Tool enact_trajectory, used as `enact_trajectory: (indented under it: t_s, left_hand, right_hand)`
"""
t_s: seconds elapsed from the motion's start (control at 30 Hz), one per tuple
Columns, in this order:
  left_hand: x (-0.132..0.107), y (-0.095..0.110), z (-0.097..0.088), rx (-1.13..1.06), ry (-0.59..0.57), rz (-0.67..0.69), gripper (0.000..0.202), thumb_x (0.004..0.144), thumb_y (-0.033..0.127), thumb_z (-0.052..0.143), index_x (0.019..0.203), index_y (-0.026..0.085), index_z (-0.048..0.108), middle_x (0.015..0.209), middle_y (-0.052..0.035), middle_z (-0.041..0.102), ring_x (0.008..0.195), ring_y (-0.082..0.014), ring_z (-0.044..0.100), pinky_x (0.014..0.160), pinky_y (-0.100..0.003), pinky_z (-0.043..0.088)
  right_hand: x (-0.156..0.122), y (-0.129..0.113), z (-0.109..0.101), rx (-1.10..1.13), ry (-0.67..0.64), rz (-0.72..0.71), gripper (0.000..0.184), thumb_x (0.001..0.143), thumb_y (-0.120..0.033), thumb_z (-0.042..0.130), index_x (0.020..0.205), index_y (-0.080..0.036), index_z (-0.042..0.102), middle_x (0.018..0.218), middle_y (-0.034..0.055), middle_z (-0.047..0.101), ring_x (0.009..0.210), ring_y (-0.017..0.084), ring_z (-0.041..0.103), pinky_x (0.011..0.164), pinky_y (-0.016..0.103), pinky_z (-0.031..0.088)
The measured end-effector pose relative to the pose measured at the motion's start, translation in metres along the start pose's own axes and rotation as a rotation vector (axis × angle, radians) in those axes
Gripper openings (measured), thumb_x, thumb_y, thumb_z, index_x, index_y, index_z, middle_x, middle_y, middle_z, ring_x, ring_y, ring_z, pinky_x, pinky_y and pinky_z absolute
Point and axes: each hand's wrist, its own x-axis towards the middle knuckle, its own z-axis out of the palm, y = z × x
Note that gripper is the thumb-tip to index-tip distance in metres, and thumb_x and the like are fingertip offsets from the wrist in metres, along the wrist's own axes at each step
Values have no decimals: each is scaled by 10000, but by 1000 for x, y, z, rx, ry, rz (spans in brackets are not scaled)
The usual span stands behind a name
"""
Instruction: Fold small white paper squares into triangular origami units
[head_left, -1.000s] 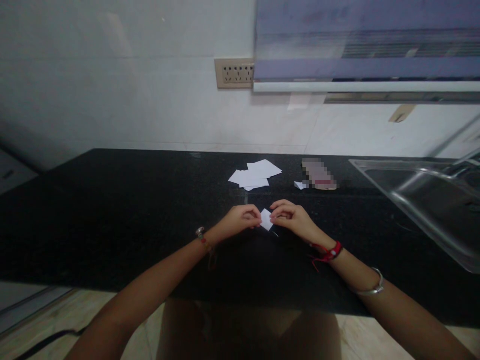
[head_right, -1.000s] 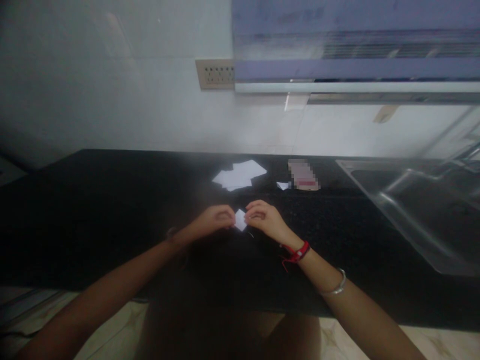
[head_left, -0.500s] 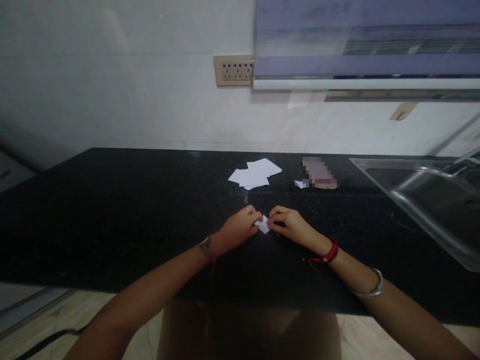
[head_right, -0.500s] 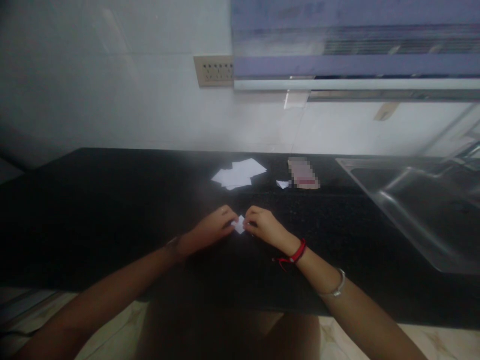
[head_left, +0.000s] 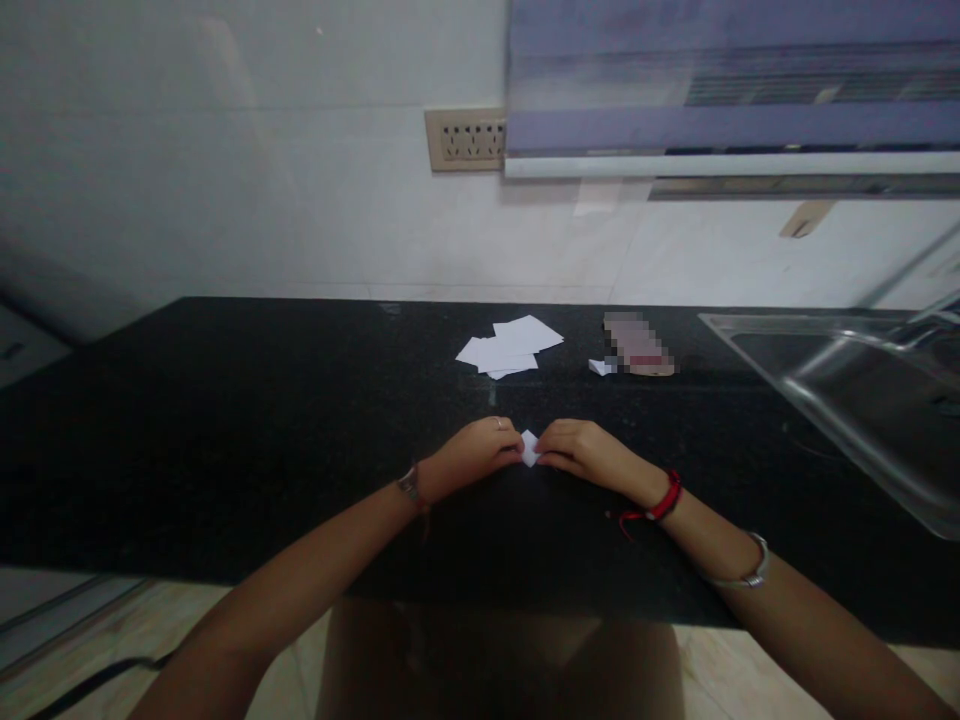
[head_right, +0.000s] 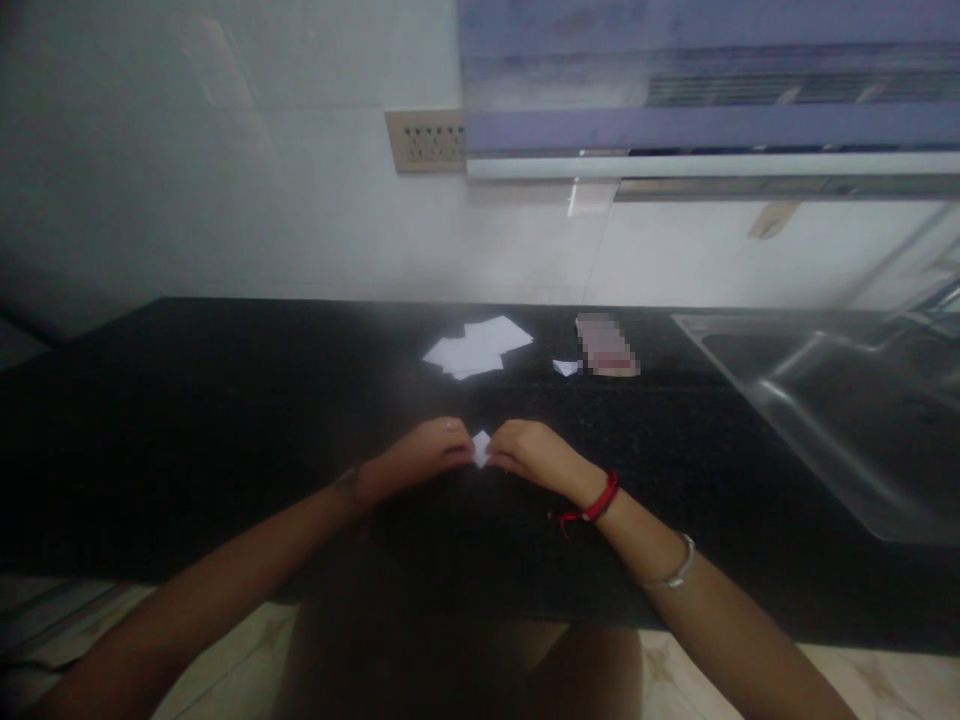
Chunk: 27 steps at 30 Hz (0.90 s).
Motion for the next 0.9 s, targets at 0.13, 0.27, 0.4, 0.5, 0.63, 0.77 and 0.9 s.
enact_trajectory:
  t_s: [0.13,0.27,0.4,0.5,0.63,0.77,0.9]
  left_hand:
    - [0,-3,2,-26,12,21,177,822,269,436,811,162,576,828,-23,545,791,-123,488,734,-225,377]
    - [1,-1,0,5,5,38,197,832,266,415,801,162,579,816,-24,550,795,-127,484,744,-232,369]
    - [2,2,-2,62,-10,45,225,843,263,389,789,156,580,801,-31,551,780,-131,481,736,-234,368]
    - [2,3,-4,80,-30,48,246,853,260,363,796,155,578,813,-36,549,786,-133,480,736,-234,369]
    - [1,3,-7,56,-37,55,236,856,257,357,827,154,568,840,-40,546,817,-131,482,761,-229,367]
    - [1,0,-3,10,-1,20,200,837,278,401,825,153,557,839,-36,534,818,-133,477,757,-231,372]
    - [2,-1,3,-8,53,-91,160,819,261,430,808,158,553,851,-35,519,828,-140,467,762,-252,377]
  right_hand:
    - [0,1,2,-11,13,-36,230,838,-262,421,880,-149,616,828,65,604,802,147,535,742,264,417]
    - [-1,-1,3,-69,30,-44,234,840,-259,413,899,-147,609,838,77,600,799,153,533,726,268,416]
    - [-1,-4,2,-161,13,-64,250,851,-241,383,905,-159,612,815,81,601,752,154,537,666,263,413]
    - [-1,-4,1,-191,-2,-79,259,854,-228,371,876,-161,620,802,80,597,740,153,532,649,260,407]
    - [-1,-1,3,-110,22,-54,235,852,-220,377,867,-159,604,820,73,576,781,149,513,691,259,404]
    - [2,0,7,-21,55,5,199,848,-211,389,826,-142,575,792,63,550,780,148,491,711,265,400]
    - [6,-1,11,33,117,83,164,840,-193,396,787,-136,540,770,58,524,754,146,476,697,268,407]
